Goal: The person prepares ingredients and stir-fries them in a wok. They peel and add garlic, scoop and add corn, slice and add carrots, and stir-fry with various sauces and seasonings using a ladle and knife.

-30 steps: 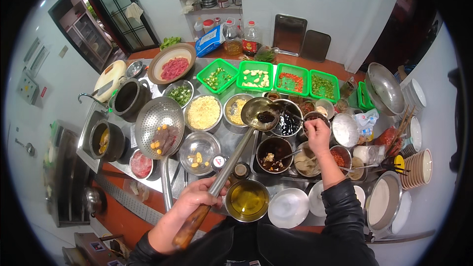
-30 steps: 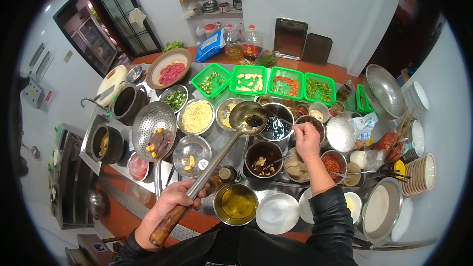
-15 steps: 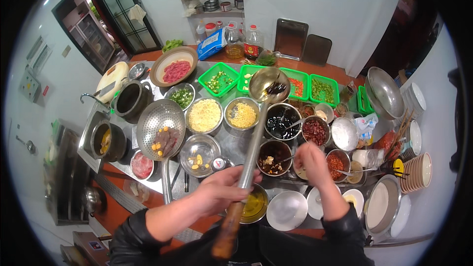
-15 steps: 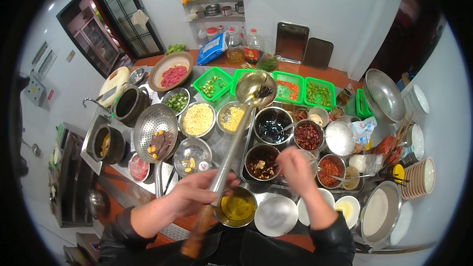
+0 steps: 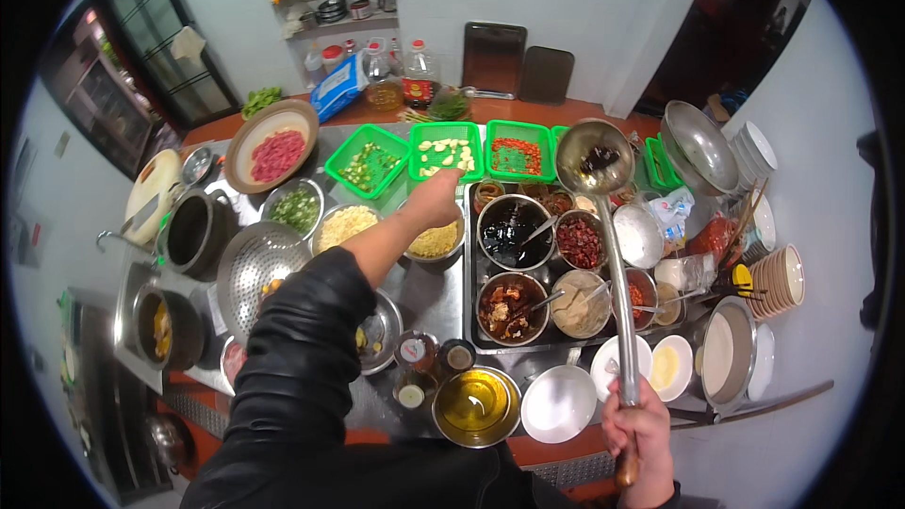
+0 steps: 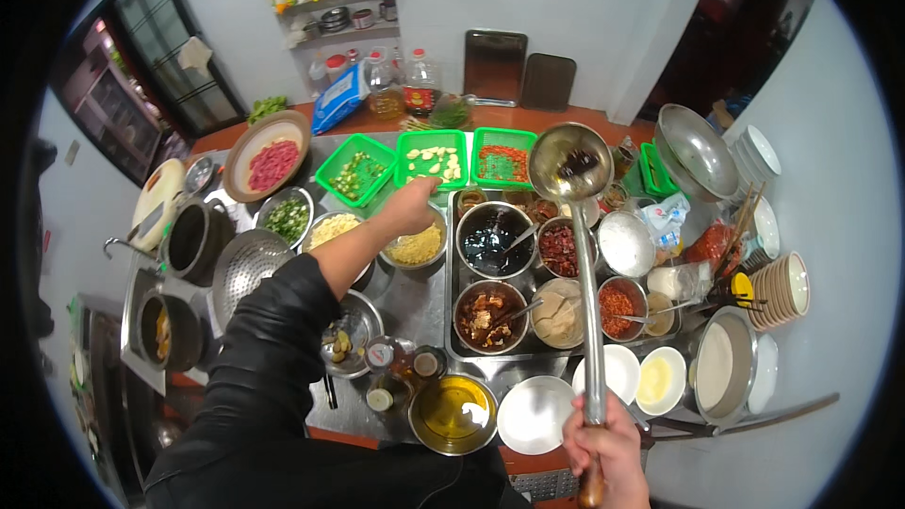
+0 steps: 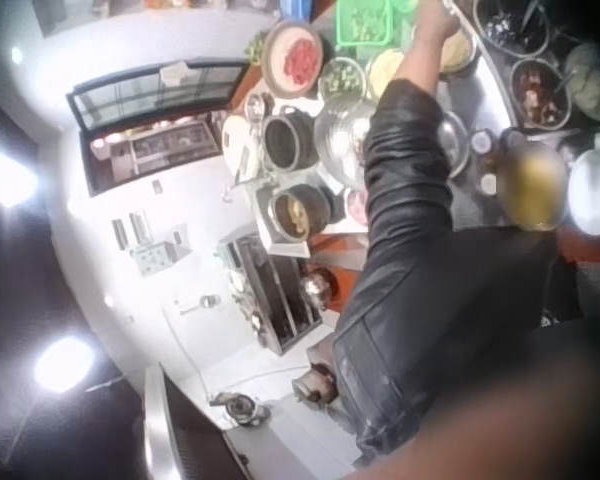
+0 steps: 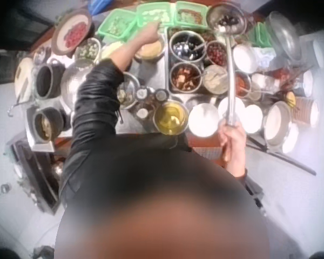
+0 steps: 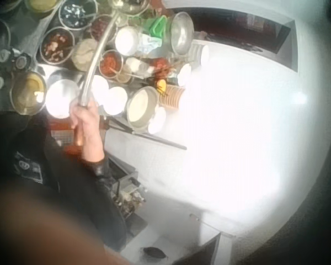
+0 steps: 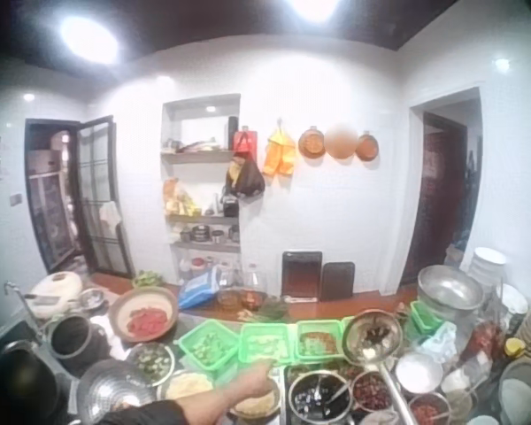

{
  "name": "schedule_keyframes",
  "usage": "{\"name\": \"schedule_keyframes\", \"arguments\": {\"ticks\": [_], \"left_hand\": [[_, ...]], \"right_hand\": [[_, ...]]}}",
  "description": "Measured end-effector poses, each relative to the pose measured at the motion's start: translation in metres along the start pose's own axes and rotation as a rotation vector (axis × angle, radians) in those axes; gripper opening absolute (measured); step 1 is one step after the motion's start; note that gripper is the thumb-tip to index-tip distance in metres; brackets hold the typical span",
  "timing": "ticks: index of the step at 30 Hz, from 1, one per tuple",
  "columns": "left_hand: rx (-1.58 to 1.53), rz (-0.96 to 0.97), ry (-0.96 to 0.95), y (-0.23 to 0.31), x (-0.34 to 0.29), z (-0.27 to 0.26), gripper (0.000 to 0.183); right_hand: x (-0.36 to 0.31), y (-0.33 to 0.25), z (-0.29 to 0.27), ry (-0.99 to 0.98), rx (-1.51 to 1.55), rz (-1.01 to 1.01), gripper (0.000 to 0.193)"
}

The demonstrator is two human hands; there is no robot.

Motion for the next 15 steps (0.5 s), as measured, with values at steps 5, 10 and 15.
{"name": "schedule_keyframes", "arguments": {"ticks": [5, 10, 15], "left_hand": [[0.026, 0.157, -0.107, -0.034, 0.059, 0.073, 0.085], [0.029, 0.225, -0.166, -0.031, 0.089, 0.091, 0.086], [-0.174, 0.147, -0.018, -0.03, 0.084, 0.084, 0.058]], "right_hand": [[-0.051, 0.032, 0.0, 0.176, 0.109, -0.088, 0.044], [-0.101, 0.052, 0.02, 0.356, 0.168, -0.012, 0.051], [-0.132, 0.066, 0.031, 0.49, 0.176, -0.036, 0.047]]}}
Point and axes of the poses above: each hand's wrist, its own x-axis towards the middle knuckle, its own z-axis out of the palm, y = z × x, the point moved 4 cm from there along x, towards the middle knuckle, and after that the axes turned 4 degrees about -y, right-handed, at the moved point
